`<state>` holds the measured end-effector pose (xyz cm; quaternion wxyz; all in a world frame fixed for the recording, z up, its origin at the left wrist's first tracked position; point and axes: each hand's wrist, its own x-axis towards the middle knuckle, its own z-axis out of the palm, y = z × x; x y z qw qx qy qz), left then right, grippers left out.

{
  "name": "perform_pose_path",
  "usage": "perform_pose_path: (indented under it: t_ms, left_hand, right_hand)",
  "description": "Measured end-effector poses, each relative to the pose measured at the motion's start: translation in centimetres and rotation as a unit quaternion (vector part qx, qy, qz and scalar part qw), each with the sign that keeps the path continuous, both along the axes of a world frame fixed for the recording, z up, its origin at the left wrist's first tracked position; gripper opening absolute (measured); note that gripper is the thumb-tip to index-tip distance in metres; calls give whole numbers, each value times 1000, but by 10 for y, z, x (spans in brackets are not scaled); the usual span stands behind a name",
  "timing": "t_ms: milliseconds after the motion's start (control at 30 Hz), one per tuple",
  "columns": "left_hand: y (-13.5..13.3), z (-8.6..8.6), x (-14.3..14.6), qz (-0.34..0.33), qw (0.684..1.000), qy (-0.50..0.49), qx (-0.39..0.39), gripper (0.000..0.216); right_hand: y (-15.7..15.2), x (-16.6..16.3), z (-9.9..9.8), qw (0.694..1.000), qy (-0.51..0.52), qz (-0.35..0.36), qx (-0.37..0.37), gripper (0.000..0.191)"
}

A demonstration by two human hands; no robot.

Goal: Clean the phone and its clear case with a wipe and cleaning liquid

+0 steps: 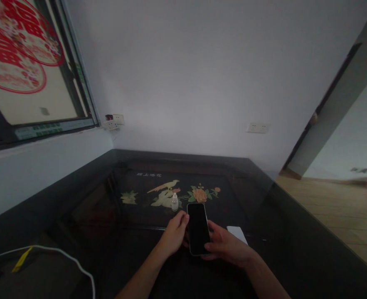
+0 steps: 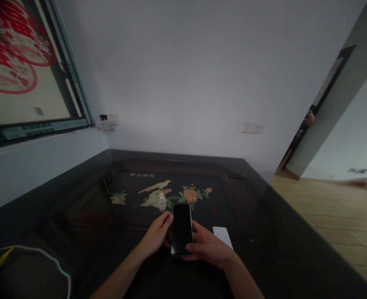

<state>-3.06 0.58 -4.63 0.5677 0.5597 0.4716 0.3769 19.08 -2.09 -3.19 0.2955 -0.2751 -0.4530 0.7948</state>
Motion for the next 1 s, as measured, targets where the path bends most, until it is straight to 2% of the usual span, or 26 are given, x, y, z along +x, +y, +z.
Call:
perform_pose_path:
  t_ms: [167,267,433,633,867,1000]
  left_hand:
    - [0,-1,0,12,1000,5,18,50]
    - [-1,-1,0,26,997,35,56,49]
    - [-4,-2,2,-10,999,42,24,51]
    - [-5,-7,2,-22,998,54,10,50]
    - [-6,0,3,-27,996,77,24,42]
    - [-7,5,1,-21,995,90,32,42]
  right_hand:
    - [-1,-2,3,1000,3,-8,-4,77]
    - [0,-4,3,999,-35,-40,-7,62]
    - [7,-7,-2,988,-97,-121,-2,47]
    - [13,-7,-10,966,-147,-210,37,56]
    - [16,-7,-20,961,-155,-215,78,75]
    - [15,-5,-21,956,-173,-215,96,73]
